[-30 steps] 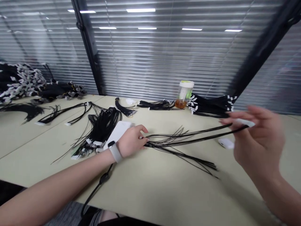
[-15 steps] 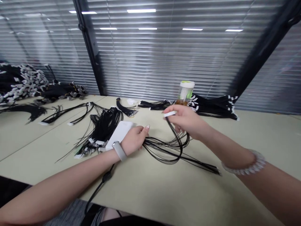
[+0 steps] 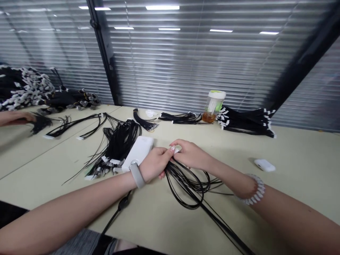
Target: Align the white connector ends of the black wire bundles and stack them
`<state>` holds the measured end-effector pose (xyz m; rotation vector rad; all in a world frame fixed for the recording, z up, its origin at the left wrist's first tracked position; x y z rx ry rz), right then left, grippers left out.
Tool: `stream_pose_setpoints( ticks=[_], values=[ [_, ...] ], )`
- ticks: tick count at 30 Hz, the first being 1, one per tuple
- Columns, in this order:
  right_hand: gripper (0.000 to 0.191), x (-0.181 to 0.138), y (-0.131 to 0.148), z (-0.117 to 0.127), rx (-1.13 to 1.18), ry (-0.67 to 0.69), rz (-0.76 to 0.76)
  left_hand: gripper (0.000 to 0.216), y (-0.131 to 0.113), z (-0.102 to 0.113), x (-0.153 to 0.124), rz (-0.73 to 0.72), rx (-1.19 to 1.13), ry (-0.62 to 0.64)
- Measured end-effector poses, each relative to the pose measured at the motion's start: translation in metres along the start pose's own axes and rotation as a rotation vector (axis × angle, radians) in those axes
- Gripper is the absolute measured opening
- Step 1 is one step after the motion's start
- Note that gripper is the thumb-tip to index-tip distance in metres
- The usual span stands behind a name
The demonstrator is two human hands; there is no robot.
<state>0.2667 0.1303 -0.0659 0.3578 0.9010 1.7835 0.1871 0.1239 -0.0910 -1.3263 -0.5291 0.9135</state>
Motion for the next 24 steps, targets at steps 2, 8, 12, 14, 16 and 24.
stream_pose_setpoints(
  ticks=[2,8,12,14,16,24],
  values=[
    [0.034,-0.002,0.001,0.0,-0.019,-0.017,0.007,0.04,0.0,-0.003,0.0,0.011,0.0,0.012],
    [0.03,-0.009,0.006,-0.004,-0.03,0.077,0.057,0.036,0.001,-0.003,0.0,0.015,-0.04,0.017],
    [0.018,-0.033,0.008,-0.006,-0.085,0.435,0.181,0.036,-0.001,0.001,-0.001,-0.002,-0.11,-0.017],
    [0.014,-0.042,-0.006,0.002,-0.152,0.505,0.142,0.036,-0.001,0.001,-0.002,0.001,-0.165,-0.027],
    [0.019,-0.039,-0.02,0.022,-0.29,0.333,0.108,0.037,-0.002,-0.002,-0.004,0.016,-0.215,0.001],
    [0.025,-0.05,0.018,0.047,-0.972,-0.446,0.287,0.04,0.003,-0.013,-0.008,0.068,-0.351,0.104]
  ],
)
Point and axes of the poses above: each hand's wrist, its own x-axis towards the middle knuckle, its own z-axis out of the back of the hand, y = z × x, the point moved 10 cm from there along x, towards the middle knuckle, and after that the axes turned 10 degrees about y, right-handed, at the moved point
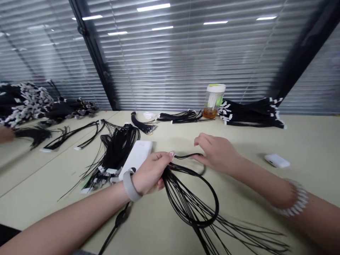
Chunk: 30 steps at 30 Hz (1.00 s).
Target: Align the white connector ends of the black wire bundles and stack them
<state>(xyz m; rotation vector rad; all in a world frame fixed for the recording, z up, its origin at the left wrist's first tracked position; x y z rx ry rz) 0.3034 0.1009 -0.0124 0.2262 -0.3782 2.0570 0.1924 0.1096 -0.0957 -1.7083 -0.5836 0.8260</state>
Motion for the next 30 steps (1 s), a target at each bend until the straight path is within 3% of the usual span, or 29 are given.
stream_pose_setpoints(
  ticks=[6,10,12,17,19,22,30],
  values=[
    [0.028,-0.017,0.027,0.037,0.039,0.159,0.044,0.041,-0.005,0.01,0.0,-0.084,0.016,-0.082],
    [0.038,-0.028,0.033,0.008,0.397,0.484,0.007,0.043,-0.011,0.013,-0.002,-0.146,0.103,-0.112],
    [0.041,-0.028,0.039,-0.008,0.585,0.58,-0.001,0.043,-0.015,0.015,-0.005,-0.179,0.156,-0.134],
    [0.034,-0.016,0.066,-0.036,1.34,0.592,-0.007,0.039,-0.02,0.014,-0.009,-0.257,0.228,-0.165],
    [0.035,-0.014,0.07,-0.043,1.5,0.528,-0.049,0.038,-0.019,0.012,-0.01,-0.255,0.259,-0.162],
    [0.033,-0.014,0.071,-0.047,1.45,0.445,-0.076,0.038,-0.016,0.011,-0.009,-0.212,0.294,-0.153],
    [0.029,-0.015,0.065,-0.046,1.257,0.436,-0.15,0.039,-0.014,0.01,-0.011,-0.188,0.268,-0.148]
  ],
)
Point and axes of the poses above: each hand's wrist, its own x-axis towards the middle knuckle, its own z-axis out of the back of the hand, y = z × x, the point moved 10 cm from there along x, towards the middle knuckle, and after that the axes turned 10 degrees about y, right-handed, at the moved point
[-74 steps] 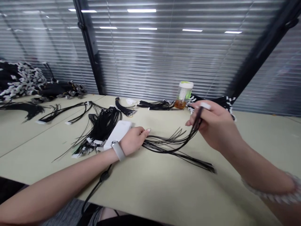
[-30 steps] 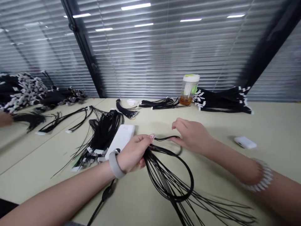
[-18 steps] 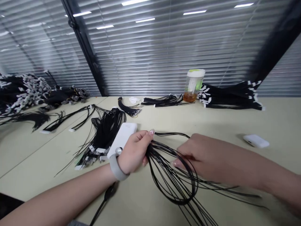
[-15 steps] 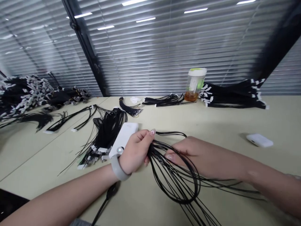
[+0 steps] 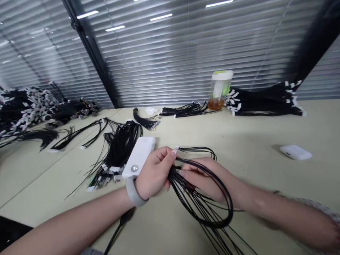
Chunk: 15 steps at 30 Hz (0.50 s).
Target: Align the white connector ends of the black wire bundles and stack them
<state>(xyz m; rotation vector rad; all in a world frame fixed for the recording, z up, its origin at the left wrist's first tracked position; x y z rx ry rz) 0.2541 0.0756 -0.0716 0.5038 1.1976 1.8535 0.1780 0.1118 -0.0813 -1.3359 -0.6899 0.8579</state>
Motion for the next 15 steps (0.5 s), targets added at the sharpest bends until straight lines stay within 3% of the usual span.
stream_pose_setpoints(
  ticks=[4,7,10,13,15],
  values=[
    [0.026,-0.004,0.014,0.005,-0.167,0.005,0.048,0.037,-0.002,-0.003,-0.001,-0.017,-0.032,0.021],
    [0.021,-0.012,0.029,0.013,-0.465,-0.032,0.102,0.037,-0.003,0.0,-0.002,-0.031,-0.011,-0.007],
    [0.019,-0.022,0.037,0.03,-0.822,-0.104,0.032,0.038,0.0,0.003,-0.001,-0.013,-0.01,-0.033],
    [0.018,-0.043,0.057,0.072,-1.115,-0.384,-0.092,0.039,0.006,0.009,0.001,0.018,-0.067,-0.072],
    [0.013,-0.064,0.079,0.099,-1.167,-0.62,-0.081,0.039,0.008,0.012,0.001,0.038,-0.118,-0.099]
  ],
)
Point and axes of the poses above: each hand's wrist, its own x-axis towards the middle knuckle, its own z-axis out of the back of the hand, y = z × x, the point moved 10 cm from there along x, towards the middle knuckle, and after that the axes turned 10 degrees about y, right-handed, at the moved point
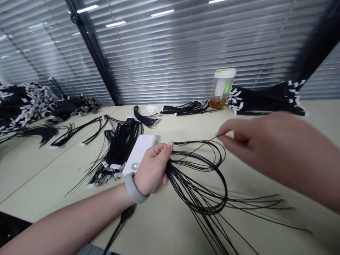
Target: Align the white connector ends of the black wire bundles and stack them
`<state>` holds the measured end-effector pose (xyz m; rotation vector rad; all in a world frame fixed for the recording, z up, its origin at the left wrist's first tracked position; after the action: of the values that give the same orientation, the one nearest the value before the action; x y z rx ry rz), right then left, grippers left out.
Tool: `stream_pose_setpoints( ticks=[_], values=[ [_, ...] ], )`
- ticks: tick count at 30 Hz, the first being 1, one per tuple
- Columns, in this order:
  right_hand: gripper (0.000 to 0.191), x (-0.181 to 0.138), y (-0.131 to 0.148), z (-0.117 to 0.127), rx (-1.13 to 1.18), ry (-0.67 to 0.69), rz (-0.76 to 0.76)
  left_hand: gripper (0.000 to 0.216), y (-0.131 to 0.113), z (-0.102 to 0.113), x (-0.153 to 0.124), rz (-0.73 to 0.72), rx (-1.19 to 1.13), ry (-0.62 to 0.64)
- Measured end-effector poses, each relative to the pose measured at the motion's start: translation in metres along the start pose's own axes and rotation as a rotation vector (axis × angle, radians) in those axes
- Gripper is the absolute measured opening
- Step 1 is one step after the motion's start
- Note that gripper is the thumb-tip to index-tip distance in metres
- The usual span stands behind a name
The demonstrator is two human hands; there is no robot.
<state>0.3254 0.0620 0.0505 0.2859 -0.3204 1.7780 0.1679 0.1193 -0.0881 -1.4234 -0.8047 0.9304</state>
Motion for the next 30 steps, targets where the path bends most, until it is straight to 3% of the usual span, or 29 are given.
stream_pose_setpoints(
  ticks=[2,4,7,9,11,14,17,23,30],
  values=[
    [0.009,-0.002,-0.019,0.025,0.131,-0.154,-0.058,0.038,0.001,0.0,0.0,0.022,-0.042,-0.01],
    [0.019,-0.007,-0.037,0.033,0.445,-0.248,-0.113,0.038,0.002,-0.001,-0.001,0.048,-0.066,-0.017],
    [0.024,-0.023,-0.056,0.014,0.987,-0.375,-0.216,0.037,0.005,-0.007,-0.005,0.11,-0.091,-0.015],
    [0.026,-0.034,-0.055,-0.017,1.177,-0.305,-0.315,0.037,0.009,-0.013,-0.01,0.157,-0.102,0.016],
    [0.035,-0.04,-0.036,-0.055,1.256,-0.045,-0.342,0.038,0.013,-0.02,-0.016,0.197,-0.097,0.056],
    [0.019,-0.052,-0.006,-0.082,1.153,0.207,-0.245,0.04,0.018,-0.029,-0.024,0.244,-0.034,0.138],
    [0.021,-0.059,0.011,-0.086,0.965,0.288,-0.178,0.041,0.018,-0.043,-0.031,0.276,0.027,0.263],
    [0.019,-0.061,0.028,-0.084,0.84,0.306,-0.108,0.039,0.023,-0.058,-0.045,0.425,0.047,0.362],
    [0.02,-0.063,0.042,-0.078,0.81,0.304,0.035,0.035,0.023,-0.063,-0.059,0.435,0.067,0.376]
  ],
)
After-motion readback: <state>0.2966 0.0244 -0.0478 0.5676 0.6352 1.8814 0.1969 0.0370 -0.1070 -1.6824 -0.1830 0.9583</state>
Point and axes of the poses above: each hand's wrist, its own x-axis towards the middle knuckle, its own z-axis out of the back of the hand, y = z × x, the point moved 10 cm from there along x, towards the middle knuckle, and after that the axes turned 10 degrees about y, right-handed, at the moved point
